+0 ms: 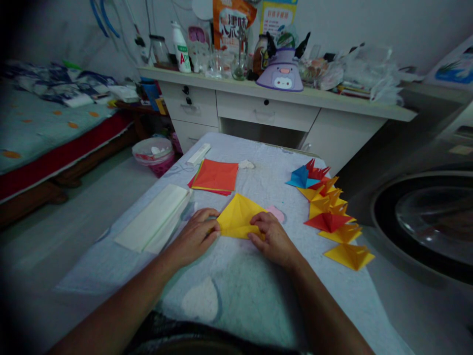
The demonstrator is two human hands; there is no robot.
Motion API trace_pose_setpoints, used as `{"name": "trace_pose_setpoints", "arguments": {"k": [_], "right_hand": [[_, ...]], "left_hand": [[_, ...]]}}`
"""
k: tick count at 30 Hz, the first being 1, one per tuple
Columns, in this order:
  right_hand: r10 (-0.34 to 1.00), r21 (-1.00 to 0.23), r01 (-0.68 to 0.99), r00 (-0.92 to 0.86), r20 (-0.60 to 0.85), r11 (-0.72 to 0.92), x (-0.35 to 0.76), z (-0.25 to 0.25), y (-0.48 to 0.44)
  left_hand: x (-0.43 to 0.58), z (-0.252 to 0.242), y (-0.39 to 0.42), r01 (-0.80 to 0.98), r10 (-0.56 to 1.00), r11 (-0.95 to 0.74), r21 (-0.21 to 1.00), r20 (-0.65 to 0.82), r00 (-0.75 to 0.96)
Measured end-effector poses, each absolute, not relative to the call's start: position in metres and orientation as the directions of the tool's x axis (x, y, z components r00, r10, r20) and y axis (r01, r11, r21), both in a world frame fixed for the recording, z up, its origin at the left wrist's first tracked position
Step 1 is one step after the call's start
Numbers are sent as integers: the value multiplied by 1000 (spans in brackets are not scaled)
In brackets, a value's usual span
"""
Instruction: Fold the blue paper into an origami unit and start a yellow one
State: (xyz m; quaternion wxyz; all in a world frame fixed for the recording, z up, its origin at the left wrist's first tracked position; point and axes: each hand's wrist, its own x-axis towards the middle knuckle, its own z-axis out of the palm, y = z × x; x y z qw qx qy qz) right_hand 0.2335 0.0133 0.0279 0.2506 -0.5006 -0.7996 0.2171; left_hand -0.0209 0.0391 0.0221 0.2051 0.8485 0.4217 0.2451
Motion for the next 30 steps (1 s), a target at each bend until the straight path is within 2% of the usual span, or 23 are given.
{"name": "trace_pose_setpoints", "arguments": {"k": [5, 13, 20, 26, 30], "right_hand": [[926, -559, 744, -351, 139, 366, 239, 22, 16], [891, -515, 757, -453, 31, 403, 246, 29, 15], [877, -502, 752, -480, 27, 427, 253, 28, 19], [919, -472, 804, -393, 34, 361, 250, 20, 21], [960, -458, 851, -280, 20, 258, 245, 17, 22]], "left_hand": [[-22, 18, 40, 629, 823, -555, 544, 250, 511], [-21, 18, 40, 628, 818, -562, 538, 252, 517], [-21, 18, 40, 632, 821, -561, 535, 262, 506], [-20, 13, 40, 689, 840, -539, 484, 251, 481], [-20, 11, 40, 712, 846, -532, 458, 241, 476]]}}
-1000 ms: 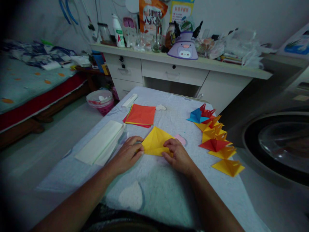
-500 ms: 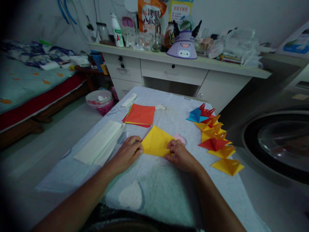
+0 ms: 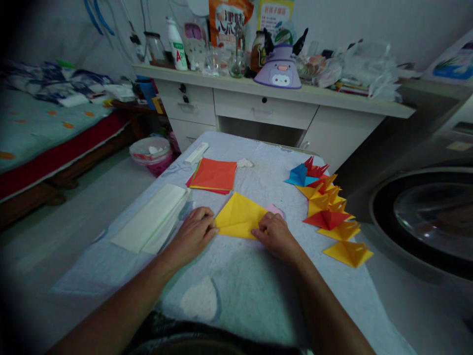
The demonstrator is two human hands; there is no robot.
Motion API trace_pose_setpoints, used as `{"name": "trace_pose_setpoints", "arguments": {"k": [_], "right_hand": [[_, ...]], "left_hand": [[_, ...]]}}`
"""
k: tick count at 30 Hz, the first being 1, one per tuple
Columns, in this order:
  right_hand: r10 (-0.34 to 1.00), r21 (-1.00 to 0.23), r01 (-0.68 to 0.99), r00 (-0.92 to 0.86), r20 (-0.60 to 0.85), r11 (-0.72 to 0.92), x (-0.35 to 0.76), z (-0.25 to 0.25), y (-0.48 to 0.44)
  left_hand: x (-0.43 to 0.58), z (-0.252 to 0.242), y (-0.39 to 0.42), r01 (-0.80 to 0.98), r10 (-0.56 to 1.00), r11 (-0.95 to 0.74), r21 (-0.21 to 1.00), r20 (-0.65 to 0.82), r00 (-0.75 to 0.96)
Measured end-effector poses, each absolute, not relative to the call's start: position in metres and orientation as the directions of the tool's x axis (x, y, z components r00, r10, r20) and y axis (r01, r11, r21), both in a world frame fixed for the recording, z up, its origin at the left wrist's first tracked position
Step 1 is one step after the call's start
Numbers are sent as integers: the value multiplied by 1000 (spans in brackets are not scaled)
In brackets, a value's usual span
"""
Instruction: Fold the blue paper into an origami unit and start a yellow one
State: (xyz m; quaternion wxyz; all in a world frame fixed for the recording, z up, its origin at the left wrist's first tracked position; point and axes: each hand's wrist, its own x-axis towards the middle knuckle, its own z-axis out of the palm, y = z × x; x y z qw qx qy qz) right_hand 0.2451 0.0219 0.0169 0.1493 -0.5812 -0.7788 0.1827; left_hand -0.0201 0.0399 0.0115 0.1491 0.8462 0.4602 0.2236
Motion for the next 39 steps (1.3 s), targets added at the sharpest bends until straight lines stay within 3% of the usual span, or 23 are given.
{"name": "trace_pose_setpoints", "arguments": {"k": [6, 11, 14, 18, 24, 39], "right_hand": [[988, -403, 905, -151, -10, 134, 238, 19, 23], [993, -384, 918, -113, -30, 93, 235, 21, 22], [994, -370, 925, -105, -30, 86, 234, 21, 22], [994, -360, 929, -102, -27, 85, 234, 20, 23], [995, -343, 935, -97, -18, 85, 233, 20, 23], [995, -354, 931, -99, -6, 90, 236, 15, 23]], "left_hand": [[-18, 12, 39, 728, 854, -520, 446, 250, 457], [-12, 14, 34, 739, 820, -567, 365, 332, 466], [-6, 13, 28, 701, 741, -660, 272, 392, 546], [4, 11, 15, 577, 605, -794, 192, 340, 720], [15, 8, 2, 456, 497, -867, 202, 297, 815], [17, 10, -1, 549, 589, -806, 219, 208, 781]]}}
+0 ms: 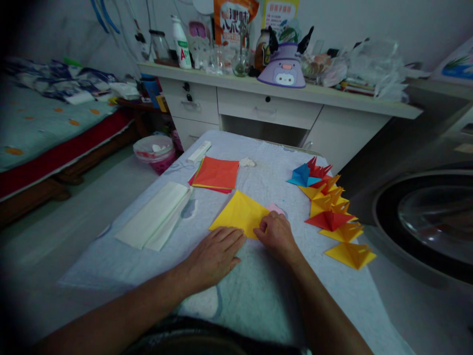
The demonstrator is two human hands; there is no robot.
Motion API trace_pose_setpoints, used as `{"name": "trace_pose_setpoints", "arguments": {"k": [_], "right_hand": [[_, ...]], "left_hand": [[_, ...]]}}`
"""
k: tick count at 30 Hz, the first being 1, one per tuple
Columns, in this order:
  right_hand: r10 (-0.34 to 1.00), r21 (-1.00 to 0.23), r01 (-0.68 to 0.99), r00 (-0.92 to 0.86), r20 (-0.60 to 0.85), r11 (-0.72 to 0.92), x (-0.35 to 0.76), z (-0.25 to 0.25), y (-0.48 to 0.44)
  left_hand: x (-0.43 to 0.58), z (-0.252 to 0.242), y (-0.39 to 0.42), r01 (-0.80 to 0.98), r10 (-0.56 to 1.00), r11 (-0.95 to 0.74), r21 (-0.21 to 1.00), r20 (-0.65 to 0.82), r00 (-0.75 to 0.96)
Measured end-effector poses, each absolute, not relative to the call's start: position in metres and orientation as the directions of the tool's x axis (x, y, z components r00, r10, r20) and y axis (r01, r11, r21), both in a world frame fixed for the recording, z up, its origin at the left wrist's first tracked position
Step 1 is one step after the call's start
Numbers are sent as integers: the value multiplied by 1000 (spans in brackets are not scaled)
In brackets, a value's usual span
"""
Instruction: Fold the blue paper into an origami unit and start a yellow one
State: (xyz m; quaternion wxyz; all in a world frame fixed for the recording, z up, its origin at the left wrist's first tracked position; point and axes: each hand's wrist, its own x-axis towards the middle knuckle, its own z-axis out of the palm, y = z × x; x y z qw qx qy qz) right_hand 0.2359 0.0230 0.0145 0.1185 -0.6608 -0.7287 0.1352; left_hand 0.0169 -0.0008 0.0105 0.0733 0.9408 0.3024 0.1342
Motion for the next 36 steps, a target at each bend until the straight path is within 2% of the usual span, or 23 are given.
{"name": "trace_pose_setpoints", "arguments": {"k": [4, 7, 9, 12, 20, 28, 36], "right_hand": [[991, -311, 945, -65, 119, 99, 237, 14, 20], [966, -316, 922, -164, 202, 223, 233, 18, 16], [944, -357, 877, -269, 191, 322, 227, 22, 14], [927, -422, 826, -347, 138, 372, 218, 25, 14], [939, -415, 843, -328, 106, 341, 213, 18, 15], [938, -390, 854, -329, 110, 345, 213, 19, 15], [935, -379, 855, -336, 116, 354, 213, 19, 16]], "left_hand": [[17, 12, -1, 548, 587, -807, 220, 201, 784], [17, 12, -1, 549, 590, -805, 225, 199, 783], [17, 13, -1, 547, 588, -805, 229, 198, 784], [17, 13, 0, 538, 582, -809, 236, 198, 788], [10, 8, -4, 559, 605, -792, 245, 196, 772], [-15, 6, -6, 531, 593, -785, 318, 143, 792], [-42, 12, 1, 583, 622, -768, 265, 94, 777]]}}
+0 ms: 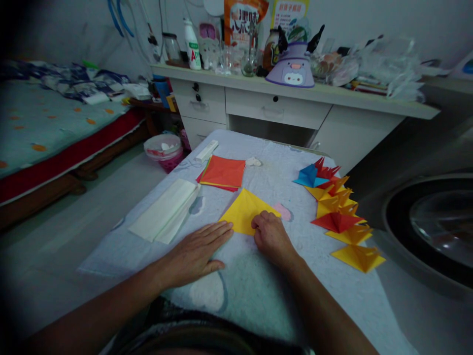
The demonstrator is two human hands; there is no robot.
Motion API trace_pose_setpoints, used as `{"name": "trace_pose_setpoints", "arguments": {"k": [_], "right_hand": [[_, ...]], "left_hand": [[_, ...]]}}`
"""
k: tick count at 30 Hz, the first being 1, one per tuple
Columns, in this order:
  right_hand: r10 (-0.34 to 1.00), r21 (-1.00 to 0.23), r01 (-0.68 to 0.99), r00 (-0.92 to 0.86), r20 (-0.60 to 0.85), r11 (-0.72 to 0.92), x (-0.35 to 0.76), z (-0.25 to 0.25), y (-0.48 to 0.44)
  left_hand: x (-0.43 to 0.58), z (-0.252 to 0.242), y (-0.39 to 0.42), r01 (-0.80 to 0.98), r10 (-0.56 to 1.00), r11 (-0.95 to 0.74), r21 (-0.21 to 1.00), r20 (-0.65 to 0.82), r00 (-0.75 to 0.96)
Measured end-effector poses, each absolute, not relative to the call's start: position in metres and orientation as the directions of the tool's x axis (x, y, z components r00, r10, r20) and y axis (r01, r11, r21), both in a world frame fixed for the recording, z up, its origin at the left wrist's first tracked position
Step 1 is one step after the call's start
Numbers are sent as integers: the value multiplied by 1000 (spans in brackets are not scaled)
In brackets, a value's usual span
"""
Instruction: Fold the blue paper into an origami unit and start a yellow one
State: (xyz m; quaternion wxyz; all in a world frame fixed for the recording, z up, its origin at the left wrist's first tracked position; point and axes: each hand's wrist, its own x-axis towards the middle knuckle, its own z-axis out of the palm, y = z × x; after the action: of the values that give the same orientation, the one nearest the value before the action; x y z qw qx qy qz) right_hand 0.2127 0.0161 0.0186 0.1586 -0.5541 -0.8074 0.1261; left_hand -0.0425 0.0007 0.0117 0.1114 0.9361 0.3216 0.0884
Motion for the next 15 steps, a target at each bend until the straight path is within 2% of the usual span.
{"name": "trace_pose_setpoints", "arguments": {"k": [5, 9, 12, 15], "right_hand": [[950, -377, 872, -297, 101, 313, 210, 20, 15], [968, -350, 902, -231, 102, 252, 203, 18, 15], [974, -302, 927, -193, 122, 222, 198, 17, 14], [970, -268, 938, -184, 159, 222, 196, 14, 13]], "left_hand": [[-54, 12, 2, 665, 685, -725, 180, 83, 724], [-41, 18, -2, 738, 748, -662, 128, 156, 645], [-21, 22, -7, 697, 712, -700, 156, 223, 666], [-3, 22, -11, 644, 677, -736, 207, 206, 707]]}}
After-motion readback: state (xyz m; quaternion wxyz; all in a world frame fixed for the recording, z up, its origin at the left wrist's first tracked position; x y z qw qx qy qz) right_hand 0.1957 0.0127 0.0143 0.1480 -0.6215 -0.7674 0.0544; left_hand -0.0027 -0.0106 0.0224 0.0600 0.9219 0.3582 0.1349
